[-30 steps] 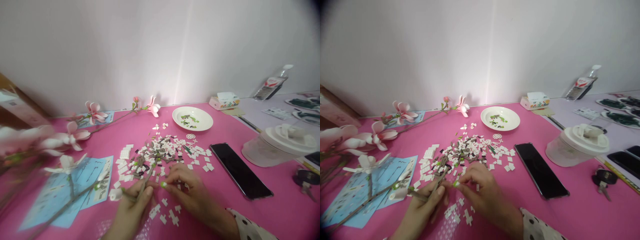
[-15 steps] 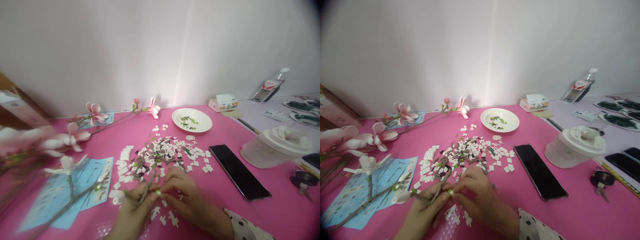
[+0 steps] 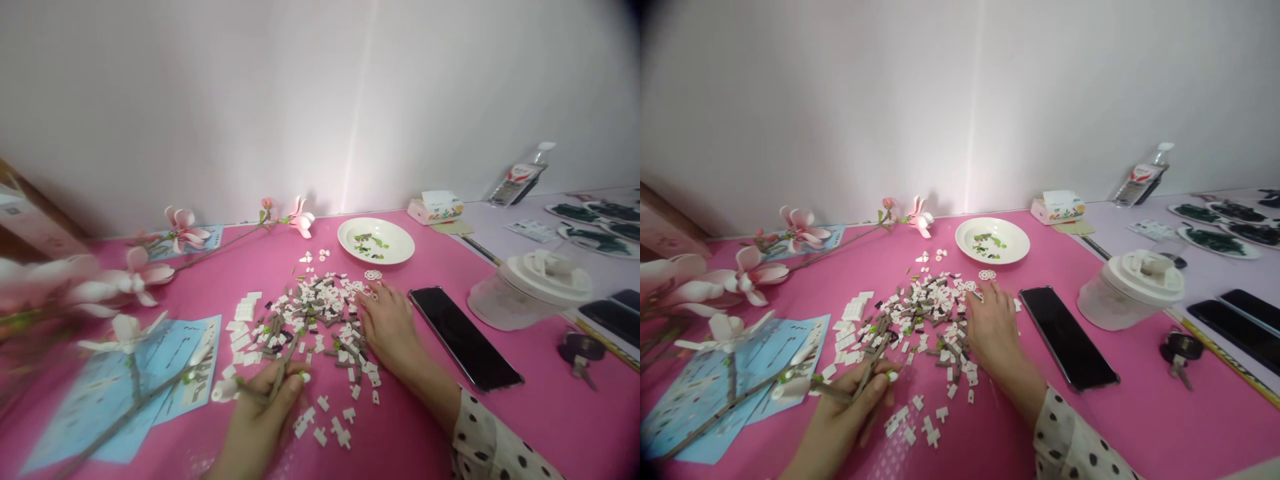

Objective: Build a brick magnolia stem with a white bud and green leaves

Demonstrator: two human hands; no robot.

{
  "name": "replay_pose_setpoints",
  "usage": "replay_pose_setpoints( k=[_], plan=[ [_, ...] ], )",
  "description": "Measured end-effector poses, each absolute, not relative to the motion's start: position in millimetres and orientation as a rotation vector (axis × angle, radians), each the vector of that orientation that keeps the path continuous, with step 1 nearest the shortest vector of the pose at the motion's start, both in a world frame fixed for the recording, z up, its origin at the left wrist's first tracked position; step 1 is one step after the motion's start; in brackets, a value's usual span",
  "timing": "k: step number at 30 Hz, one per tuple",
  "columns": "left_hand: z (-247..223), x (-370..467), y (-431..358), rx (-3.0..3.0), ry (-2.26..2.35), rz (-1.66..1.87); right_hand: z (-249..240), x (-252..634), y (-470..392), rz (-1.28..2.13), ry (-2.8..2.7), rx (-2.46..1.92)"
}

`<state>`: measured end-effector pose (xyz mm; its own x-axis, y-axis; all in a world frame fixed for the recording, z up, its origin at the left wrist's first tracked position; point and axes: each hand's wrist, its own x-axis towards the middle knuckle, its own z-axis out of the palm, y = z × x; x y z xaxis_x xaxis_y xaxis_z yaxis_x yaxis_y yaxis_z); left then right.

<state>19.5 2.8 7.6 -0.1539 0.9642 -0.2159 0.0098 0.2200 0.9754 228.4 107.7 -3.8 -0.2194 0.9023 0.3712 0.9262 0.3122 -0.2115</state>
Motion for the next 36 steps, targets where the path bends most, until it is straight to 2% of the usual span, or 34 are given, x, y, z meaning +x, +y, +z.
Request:
replay_pose_setpoints(
  k=[16, 24, 36],
  plan=[
    [5.9, 16.9, 3.6, 0.969, 1.392, 1.157, -11.2, 229.1, 109.9, -0.126, -2.211, -1.628],
    [6.3, 19.9, 2.8, 0.889, 1.218, 1.149, -8.8, 230.1, 110.5, -0.049, -2.203, -1.578],
    [5.5, 17.8, 4.3, 0.925, 1.228, 1.115, 9.1, 226.1, 101.6, 0.120, -2.084, -1.334]
  ],
)
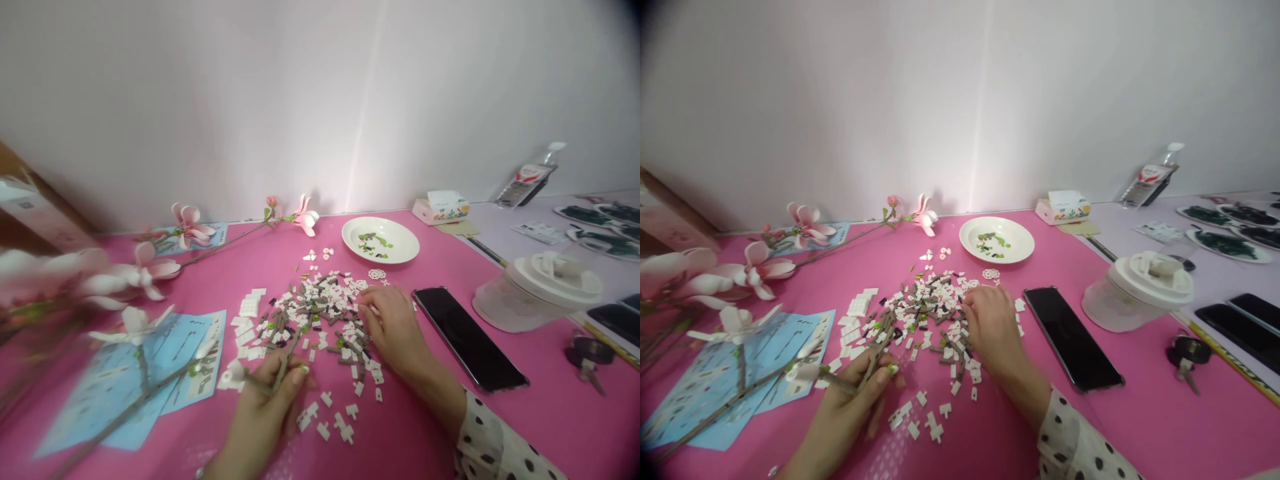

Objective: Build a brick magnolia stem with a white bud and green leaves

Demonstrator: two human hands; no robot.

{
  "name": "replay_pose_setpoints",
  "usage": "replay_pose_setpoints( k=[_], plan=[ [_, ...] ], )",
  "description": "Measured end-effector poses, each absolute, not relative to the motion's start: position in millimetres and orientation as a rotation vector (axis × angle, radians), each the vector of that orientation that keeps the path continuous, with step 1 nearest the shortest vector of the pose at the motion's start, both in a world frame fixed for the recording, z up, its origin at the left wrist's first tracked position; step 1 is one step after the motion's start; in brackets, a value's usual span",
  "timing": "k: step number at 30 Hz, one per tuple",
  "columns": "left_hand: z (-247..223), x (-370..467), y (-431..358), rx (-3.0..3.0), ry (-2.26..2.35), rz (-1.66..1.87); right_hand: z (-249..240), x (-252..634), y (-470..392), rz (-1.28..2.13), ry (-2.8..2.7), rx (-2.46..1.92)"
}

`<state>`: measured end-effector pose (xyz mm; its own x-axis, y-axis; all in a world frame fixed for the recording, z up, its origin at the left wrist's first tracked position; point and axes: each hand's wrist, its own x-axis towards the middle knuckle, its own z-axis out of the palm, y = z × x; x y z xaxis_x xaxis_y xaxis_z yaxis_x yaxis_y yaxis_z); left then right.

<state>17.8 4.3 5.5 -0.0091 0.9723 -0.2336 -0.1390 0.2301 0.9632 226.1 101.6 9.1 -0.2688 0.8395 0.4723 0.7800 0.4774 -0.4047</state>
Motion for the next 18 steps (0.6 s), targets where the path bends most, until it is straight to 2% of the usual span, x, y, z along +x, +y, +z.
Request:
replay_pose_setpoints(
  k=[7, 18],
  plan=[
    [4.9, 18.0, 5.4, 0.917, 1.205, 1.138, 15.1, 208.4, 76.7, 0.345, -2.096, -1.063],
    [10.8, 18.3, 8.8, 0.807, 1.225, 1.045, 14.9, 195.9, 52.4, 0.878, -2.043, -0.769]
  ],
)
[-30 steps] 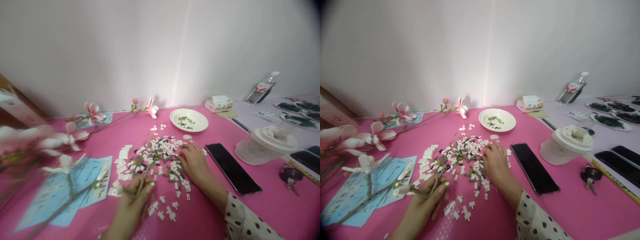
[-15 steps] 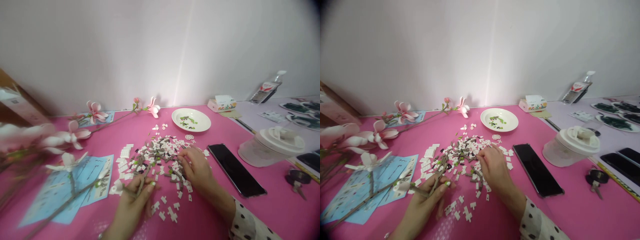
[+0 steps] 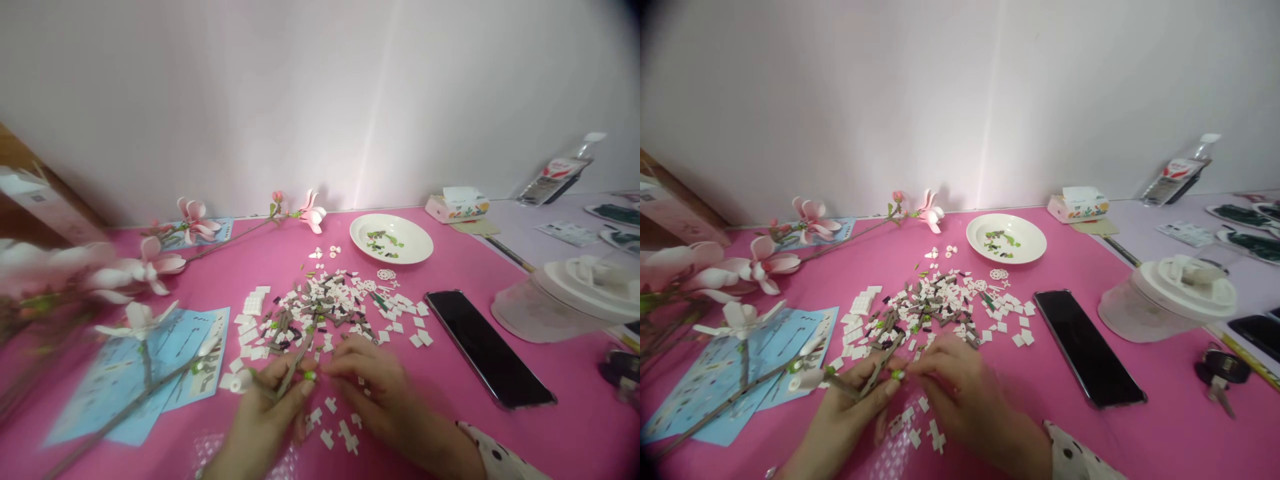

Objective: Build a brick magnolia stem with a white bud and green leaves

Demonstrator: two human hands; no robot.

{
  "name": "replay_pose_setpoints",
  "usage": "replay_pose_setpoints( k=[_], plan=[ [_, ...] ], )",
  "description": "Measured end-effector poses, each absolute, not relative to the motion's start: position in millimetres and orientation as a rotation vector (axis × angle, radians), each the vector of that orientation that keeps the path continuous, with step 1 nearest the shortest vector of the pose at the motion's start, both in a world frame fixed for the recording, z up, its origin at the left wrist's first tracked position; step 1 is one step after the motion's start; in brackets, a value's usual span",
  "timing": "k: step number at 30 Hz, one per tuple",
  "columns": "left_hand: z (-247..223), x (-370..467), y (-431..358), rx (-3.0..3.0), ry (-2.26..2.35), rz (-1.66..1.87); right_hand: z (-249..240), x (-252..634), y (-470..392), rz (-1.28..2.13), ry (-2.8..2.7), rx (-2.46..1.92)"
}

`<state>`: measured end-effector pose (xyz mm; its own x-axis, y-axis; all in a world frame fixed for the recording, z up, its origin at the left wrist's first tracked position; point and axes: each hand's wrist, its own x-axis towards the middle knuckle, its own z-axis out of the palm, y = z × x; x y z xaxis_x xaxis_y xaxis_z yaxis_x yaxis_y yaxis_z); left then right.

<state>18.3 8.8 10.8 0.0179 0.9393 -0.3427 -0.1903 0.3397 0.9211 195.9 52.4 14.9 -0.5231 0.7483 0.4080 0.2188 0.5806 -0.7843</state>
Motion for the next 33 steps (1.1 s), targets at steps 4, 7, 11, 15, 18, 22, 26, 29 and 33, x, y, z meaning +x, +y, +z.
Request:
replay_pose_setpoints(
  k=[4, 7, 11, 15, 18, 22, 26, 29, 33],
  plan=[
    [11.1, 17.7, 9.8, 0.817, 1.214, 1.050, 14.5, 194.7, 50.7, 0.919, -2.020, -0.740],
    [7.5, 16.2, 8.9, 0.836, 1.201, 1.047, 13.1, 193.6, 50.8, 0.906, -1.970, -0.742],
    [3.2, 14.5, 6.6, 0.883, 1.141, 1.004, 11.0, 193.2, 51.0, 0.874, -1.970, -0.775],
    [6.2, 14.5, 7.9, 0.884, 1.128, 1.044, 9.6, 192.8, 51.0, 0.827, -1.994, -0.800],
    [9.8, 14.6, 10.7, 0.875, 1.182, 1.133, 9.7, 192.3, 50.4, 0.801, -2.033, -0.796],
    [8.1, 12.0, 11.5, 0.891, 1.234, 1.170, 11.0, 192.8, 49.4, 0.812, -2.071, -0.806],
    [4.6, 9.5, 10.9, 0.964, 1.259, 1.165, 11.0, 192.4, 47.8, 0.814, -2.082, -0.809],
    [4.4, 10.0, 10.7, 0.965, 1.290, 1.190, 9.3, 189.4, 45.9, 0.801, -2.136, -0.744],
    [7.5, 12.6, 11.2, 0.930, 1.335, 1.210, 6.3, 184.2, 43.3, 0.825, -2.231, -0.647]
  ],
)
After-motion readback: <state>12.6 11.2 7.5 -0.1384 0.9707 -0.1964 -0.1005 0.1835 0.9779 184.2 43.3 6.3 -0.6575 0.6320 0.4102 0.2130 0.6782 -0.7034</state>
